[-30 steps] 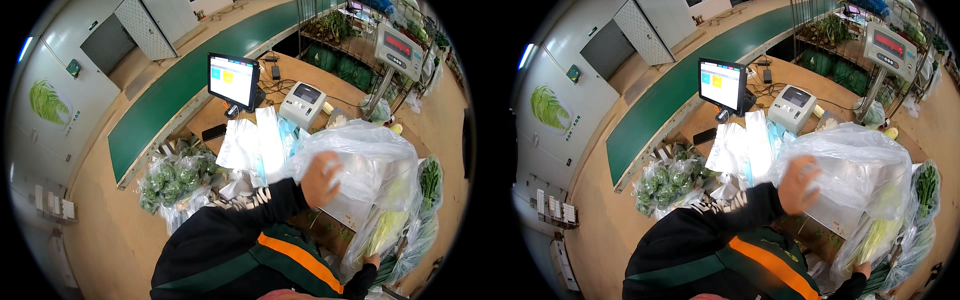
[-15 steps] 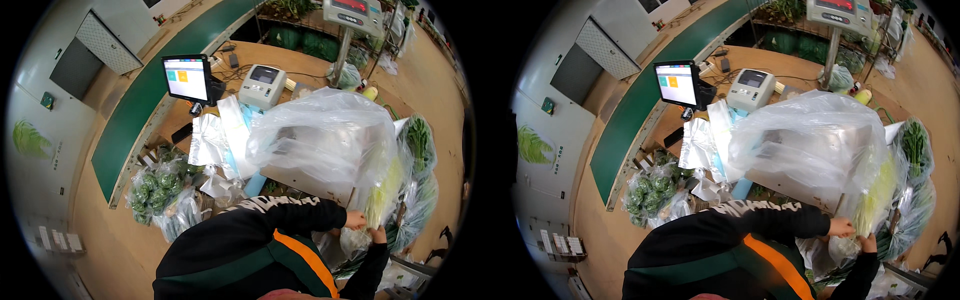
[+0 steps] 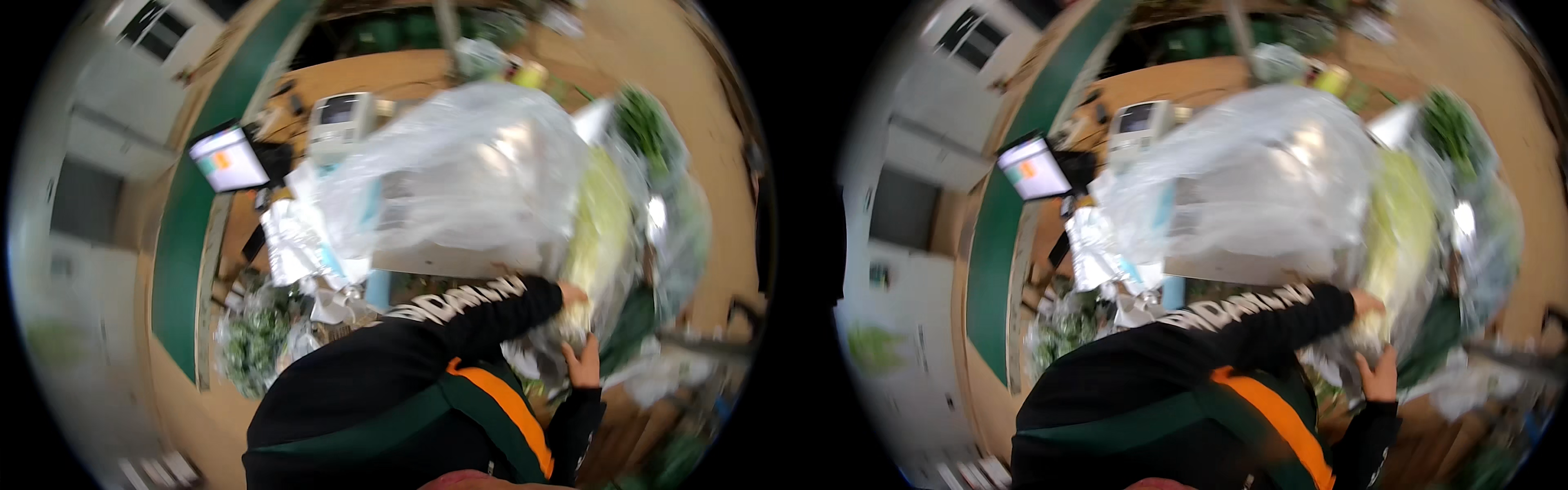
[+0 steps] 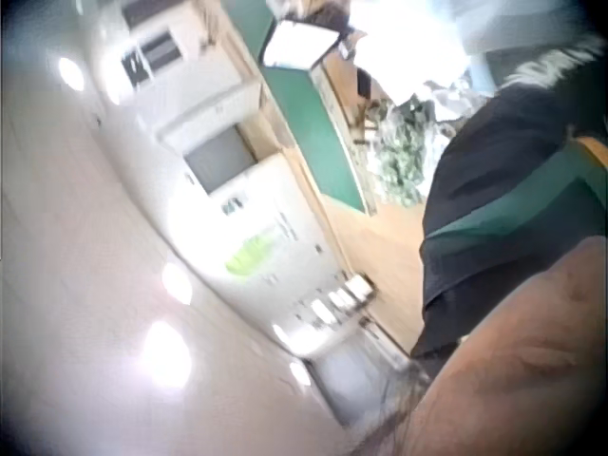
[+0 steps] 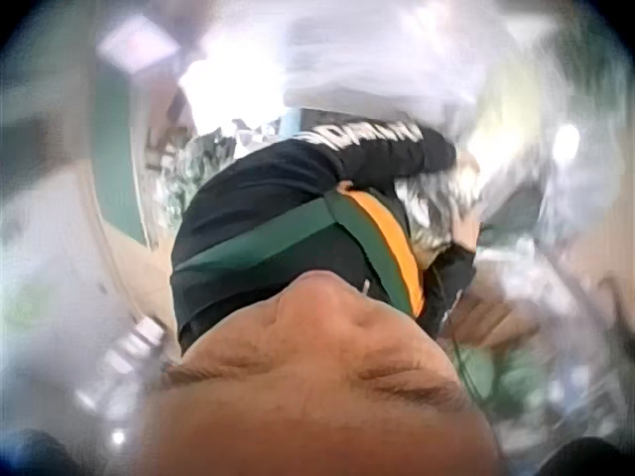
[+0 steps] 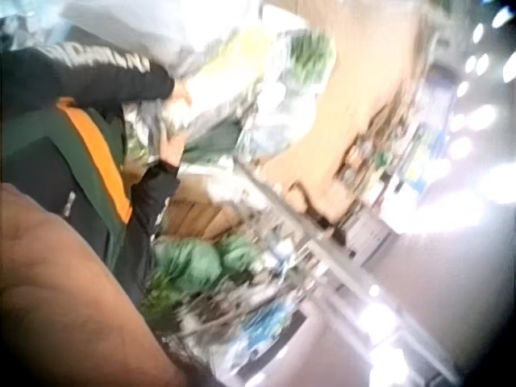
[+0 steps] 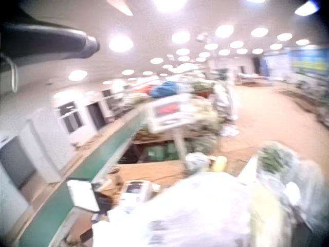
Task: The person places leafy vegetables into plastic bags, weighs them on a digital scale, and uses a tablet to record the transaction. They repeat this process for multiple vegetable types, including green onions and napa cabbage, and tie the bags closed.
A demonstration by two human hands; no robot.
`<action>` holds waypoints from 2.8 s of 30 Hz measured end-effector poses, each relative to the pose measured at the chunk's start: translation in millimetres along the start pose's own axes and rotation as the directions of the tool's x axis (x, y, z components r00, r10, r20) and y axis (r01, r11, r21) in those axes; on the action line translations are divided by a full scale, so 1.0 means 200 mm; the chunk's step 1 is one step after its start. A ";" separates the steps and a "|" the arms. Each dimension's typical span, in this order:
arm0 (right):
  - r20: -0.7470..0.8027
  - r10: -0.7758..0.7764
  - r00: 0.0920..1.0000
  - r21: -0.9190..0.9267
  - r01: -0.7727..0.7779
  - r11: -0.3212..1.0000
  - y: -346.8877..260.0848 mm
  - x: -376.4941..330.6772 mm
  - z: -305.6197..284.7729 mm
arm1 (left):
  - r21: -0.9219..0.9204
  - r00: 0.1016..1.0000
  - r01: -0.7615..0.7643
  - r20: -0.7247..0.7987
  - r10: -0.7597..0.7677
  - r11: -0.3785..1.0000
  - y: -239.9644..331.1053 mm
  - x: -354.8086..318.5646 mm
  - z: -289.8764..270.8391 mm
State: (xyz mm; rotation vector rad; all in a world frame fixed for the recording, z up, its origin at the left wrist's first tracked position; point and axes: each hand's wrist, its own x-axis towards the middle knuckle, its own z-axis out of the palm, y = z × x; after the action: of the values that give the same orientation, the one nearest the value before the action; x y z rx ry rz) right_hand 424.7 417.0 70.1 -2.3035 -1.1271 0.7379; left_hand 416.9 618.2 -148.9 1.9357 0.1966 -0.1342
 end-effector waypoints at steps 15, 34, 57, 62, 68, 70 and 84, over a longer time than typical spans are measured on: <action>0.290 0.144 0.946 -0.531 0.034 0.847 0.06 -0.36 0.25 | -0.879 0.846 0.470 0.423 -0.324 0.079 0.51 -0.30 -0.47; -0.290 -0.017 0.957 0.418 0.142 0.897 -0.23 0.21 0.00 | -0.833 0.830 0.521 0.445 -0.337 0.185 0.45 -0.35 -0.50; -0.429 0.071 0.901 -0.226 -0.183 0.957 -0.03 0.59 0.29 | -0.694 0.773 0.595 0.354 -0.527 0.406 0.61 -0.26 -0.63; -0.287 0.370 0.884 -0.033 -0.395 0.918 0.15 0.65 0.22 | -0.649 0.727 0.660 0.428 -0.536 0.378 0.89 -0.27 -0.91; -0.347 0.303 0.888 -0.025 -0.332 0.943 0.21 0.77 0.42 | 0.977 0.830 -0.103 0.189 -0.525 0.189 1.79 -0.37 -1.47; -0.387 0.231 0.893 0.007 -0.248 0.969 0.22 0.80 0.48 | 0.962 0.705 -0.269 0.165 -0.690 -0.045 2.01 -0.35 -1.58; -0.160 0.394 0.905 -0.199 -0.421 0.885 0.14 0.65 0.18 | 0.856 0.783 0.501 -0.385 -0.489 0.128 3.99 -0.54 -1.76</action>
State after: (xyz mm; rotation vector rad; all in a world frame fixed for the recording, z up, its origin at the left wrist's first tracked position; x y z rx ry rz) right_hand 485.9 513.7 -8.1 -2.7886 -0.7069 0.6341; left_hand 470.8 653.9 728.3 2.9920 0.9985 -0.8903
